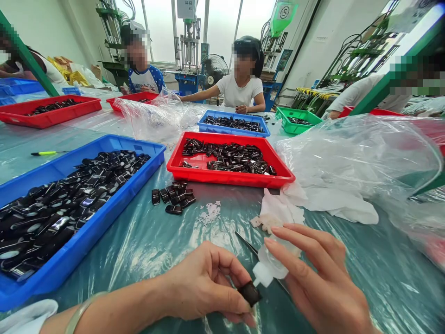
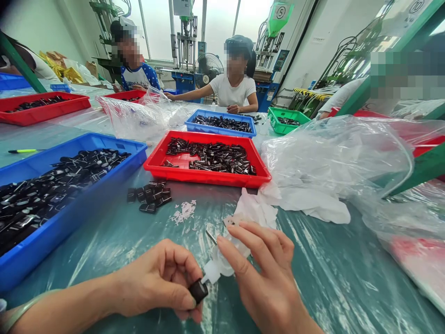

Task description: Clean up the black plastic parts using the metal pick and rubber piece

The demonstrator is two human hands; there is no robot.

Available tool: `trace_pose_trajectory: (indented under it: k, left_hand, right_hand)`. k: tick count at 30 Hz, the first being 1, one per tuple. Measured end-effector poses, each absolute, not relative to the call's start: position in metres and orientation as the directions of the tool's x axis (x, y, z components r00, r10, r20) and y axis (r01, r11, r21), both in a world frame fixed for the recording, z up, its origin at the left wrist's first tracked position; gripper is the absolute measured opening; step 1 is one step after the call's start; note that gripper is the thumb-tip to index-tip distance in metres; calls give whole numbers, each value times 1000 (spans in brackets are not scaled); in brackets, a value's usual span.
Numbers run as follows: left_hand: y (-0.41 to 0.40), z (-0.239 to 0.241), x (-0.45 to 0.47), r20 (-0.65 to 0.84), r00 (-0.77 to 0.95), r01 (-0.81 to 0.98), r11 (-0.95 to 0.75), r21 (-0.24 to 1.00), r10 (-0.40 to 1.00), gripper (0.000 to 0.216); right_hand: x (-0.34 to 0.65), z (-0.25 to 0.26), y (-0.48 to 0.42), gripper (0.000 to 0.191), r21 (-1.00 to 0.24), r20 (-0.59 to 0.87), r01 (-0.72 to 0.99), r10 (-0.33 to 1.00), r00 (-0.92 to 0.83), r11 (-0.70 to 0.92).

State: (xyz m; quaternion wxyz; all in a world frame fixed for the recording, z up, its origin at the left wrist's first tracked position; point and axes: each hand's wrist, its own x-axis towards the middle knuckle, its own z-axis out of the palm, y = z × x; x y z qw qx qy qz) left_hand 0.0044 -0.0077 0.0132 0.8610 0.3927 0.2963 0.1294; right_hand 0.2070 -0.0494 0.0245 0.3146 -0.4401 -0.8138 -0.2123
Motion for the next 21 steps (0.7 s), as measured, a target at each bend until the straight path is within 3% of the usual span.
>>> trace_pose_trajectory:
  k: [4, 10, 13, 16, 21]
  left_hand:
    - [-7, 15, 4, -401, 768, 7, 620, 784, 499, 23]
    - [-7, 15, 5, -385, 757, 16, 574, 819, 529, 17]
    - [-7, 15, 5, -382, 756, 4, 580, 815, 531, 17]
    - [-7, 15, 3, -387, 749, 24, 562, 827, 538, 19]
    - [-7, 12, 2, -393, 776, 28, 595, 803, 493, 25]
  right_hand:
    - [215, 20, -48, 31, -75, 690, 856, 647, -326, 511]
    - [231, 9, -45, 33, -404, 616, 859, 788, 0, 315]
    - [234, 7, -44, 34, -480, 579, 833, 812, 66, 275]
    - [232, 11, -46, 34, -417, 607, 836, 794, -37, 357]
    - [224, 20, -50, 36, -139, 673, 859, 683, -284, 493]
